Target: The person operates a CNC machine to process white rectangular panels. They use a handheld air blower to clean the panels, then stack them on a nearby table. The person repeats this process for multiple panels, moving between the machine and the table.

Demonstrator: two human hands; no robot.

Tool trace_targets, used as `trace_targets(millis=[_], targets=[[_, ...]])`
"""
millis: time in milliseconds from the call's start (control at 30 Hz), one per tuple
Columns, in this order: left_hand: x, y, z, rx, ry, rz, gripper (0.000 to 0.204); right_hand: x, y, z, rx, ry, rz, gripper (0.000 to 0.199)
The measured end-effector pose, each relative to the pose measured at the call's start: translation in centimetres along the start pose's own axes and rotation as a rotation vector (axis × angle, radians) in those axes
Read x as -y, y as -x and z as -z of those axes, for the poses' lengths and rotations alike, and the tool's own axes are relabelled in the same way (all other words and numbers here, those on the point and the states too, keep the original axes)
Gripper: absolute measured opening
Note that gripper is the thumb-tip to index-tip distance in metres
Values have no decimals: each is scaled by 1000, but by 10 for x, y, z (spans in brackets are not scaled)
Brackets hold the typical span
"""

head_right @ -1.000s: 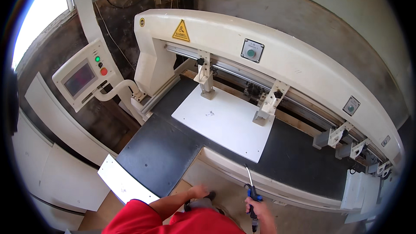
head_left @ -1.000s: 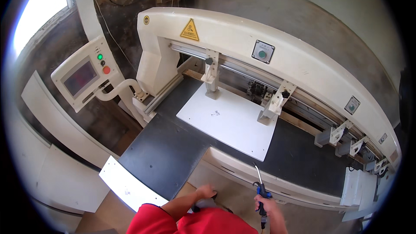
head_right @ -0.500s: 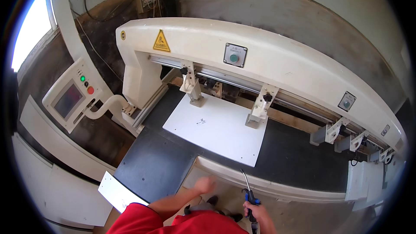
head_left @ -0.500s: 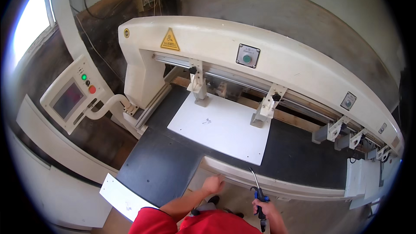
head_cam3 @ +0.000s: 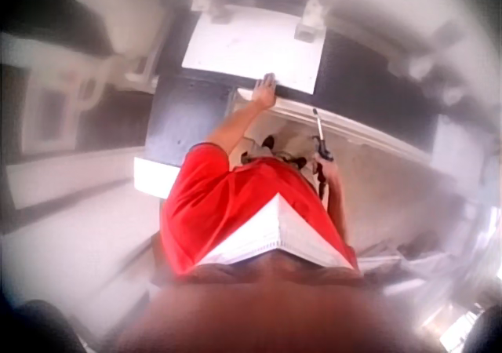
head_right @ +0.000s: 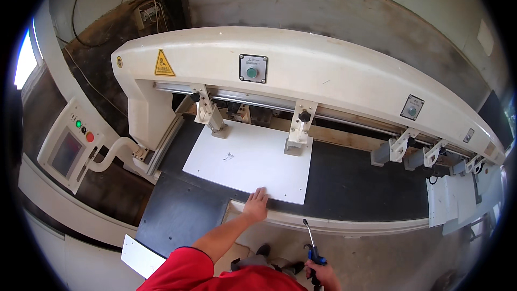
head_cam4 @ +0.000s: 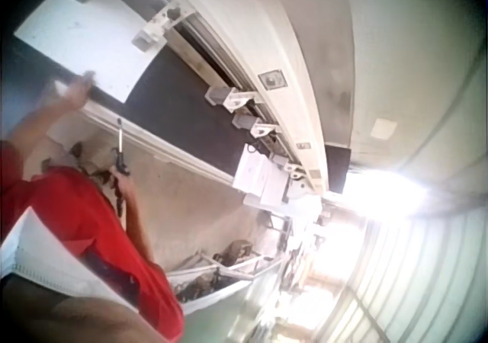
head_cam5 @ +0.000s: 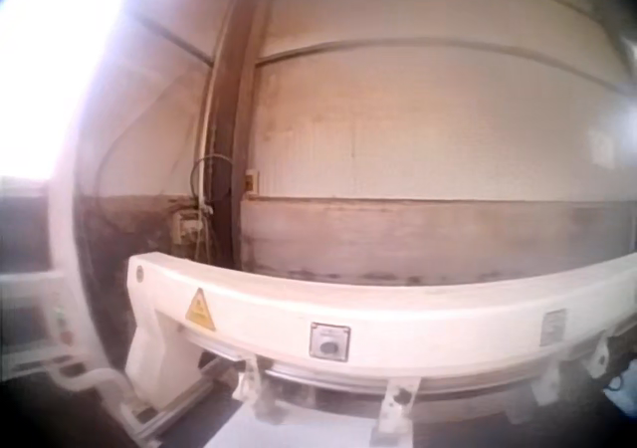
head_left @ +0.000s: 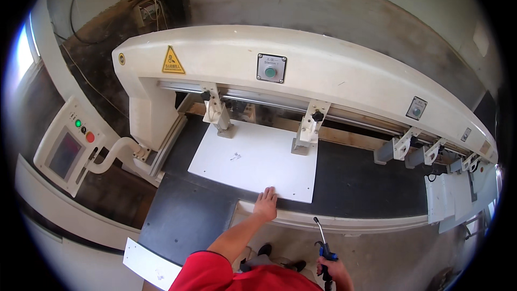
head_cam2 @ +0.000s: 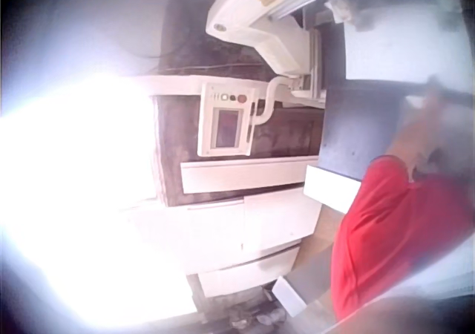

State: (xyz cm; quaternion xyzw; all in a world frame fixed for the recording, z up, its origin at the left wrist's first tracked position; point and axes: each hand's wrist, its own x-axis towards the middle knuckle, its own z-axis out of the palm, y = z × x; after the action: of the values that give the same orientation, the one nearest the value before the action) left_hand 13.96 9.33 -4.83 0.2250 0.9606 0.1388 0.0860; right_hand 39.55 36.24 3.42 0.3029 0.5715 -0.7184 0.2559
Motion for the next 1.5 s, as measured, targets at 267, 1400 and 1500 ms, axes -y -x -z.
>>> trace_targets(millis=[267, 1400, 1500], targets=[[-1, -2, 6, 38, 31, -7, 59, 14, -27, -14, 58, 91, 37, 20], [-74, -10, -23, -149, 117, 467, 74, 209, -331, 261, -763, 577, 591, 58], [-85, 20, -34, -175, 125, 531, 73, 201, -299, 209, -819, 930, 897, 57]])
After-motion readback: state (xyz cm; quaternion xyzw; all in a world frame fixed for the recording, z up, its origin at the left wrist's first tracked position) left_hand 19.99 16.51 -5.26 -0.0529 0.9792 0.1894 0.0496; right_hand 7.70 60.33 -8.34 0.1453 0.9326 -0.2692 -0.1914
